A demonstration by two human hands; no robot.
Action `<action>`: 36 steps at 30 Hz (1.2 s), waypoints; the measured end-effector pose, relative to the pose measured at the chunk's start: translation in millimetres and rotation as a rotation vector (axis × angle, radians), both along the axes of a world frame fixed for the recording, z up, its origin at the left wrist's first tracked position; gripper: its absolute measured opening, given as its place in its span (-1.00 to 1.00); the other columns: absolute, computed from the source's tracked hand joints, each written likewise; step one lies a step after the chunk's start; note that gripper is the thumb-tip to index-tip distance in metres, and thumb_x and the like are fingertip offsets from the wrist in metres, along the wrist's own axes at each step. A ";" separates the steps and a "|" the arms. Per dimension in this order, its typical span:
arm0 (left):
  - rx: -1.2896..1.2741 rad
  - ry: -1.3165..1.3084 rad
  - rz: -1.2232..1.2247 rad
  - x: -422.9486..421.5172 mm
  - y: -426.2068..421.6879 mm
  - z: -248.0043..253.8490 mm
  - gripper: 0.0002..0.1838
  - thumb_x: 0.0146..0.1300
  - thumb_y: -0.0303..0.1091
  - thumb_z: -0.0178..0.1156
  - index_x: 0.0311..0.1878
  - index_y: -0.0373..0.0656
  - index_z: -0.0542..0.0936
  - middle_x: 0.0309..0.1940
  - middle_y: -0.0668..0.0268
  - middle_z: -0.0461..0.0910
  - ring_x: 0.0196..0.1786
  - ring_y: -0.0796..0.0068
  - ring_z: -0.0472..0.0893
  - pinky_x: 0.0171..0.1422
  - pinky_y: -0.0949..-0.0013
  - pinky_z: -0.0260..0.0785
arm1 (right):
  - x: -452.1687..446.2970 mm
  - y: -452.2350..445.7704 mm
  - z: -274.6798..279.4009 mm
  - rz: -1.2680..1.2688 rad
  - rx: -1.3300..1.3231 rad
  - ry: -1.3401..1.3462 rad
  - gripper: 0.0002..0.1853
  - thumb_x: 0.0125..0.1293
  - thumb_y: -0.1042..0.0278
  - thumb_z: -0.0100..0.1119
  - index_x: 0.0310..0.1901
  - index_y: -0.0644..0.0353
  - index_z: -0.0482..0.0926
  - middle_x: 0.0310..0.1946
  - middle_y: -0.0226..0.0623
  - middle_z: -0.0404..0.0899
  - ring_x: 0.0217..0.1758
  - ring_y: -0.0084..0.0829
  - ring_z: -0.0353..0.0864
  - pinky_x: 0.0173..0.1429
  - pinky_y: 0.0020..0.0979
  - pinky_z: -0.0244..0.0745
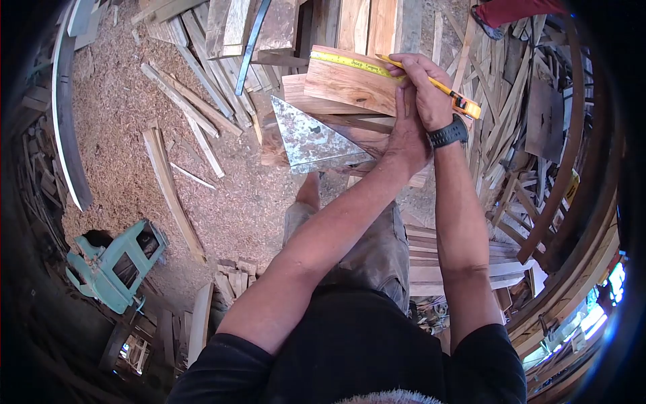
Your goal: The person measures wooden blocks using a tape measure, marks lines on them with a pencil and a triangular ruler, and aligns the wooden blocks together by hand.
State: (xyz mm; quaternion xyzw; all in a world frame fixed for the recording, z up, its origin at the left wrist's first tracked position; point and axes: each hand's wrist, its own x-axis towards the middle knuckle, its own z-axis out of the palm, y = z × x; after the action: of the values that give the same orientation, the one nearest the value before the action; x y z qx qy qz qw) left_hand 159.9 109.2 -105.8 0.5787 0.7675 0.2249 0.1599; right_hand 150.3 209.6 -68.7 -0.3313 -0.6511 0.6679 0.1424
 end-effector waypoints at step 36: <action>0.103 -0.176 0.095 2.3 3.1 1.7 -0.18 0.44 0.03 0.10 0.64 -0.11 0.12 0.65 -0.14 -0.05 0.72 -0.22 -0.23 0.71 -0.38 -0.62 | -18.0 9.8 -9.7 0.003 0.092 -0.144 -0.75 0.36 0.26 0.35 -0.21 0.35 0.73 -0.37 -0.28 0.80 -0.29 -0.58 0.73 -0.10 -0.50 0.62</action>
State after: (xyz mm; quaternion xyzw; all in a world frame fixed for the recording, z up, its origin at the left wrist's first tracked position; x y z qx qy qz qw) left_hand 162.3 112.3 -104.1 0.5274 0.7643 0.3213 0.1856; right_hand 132.4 219.4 -78.4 -0.3709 -0.6901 0.6118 0.1092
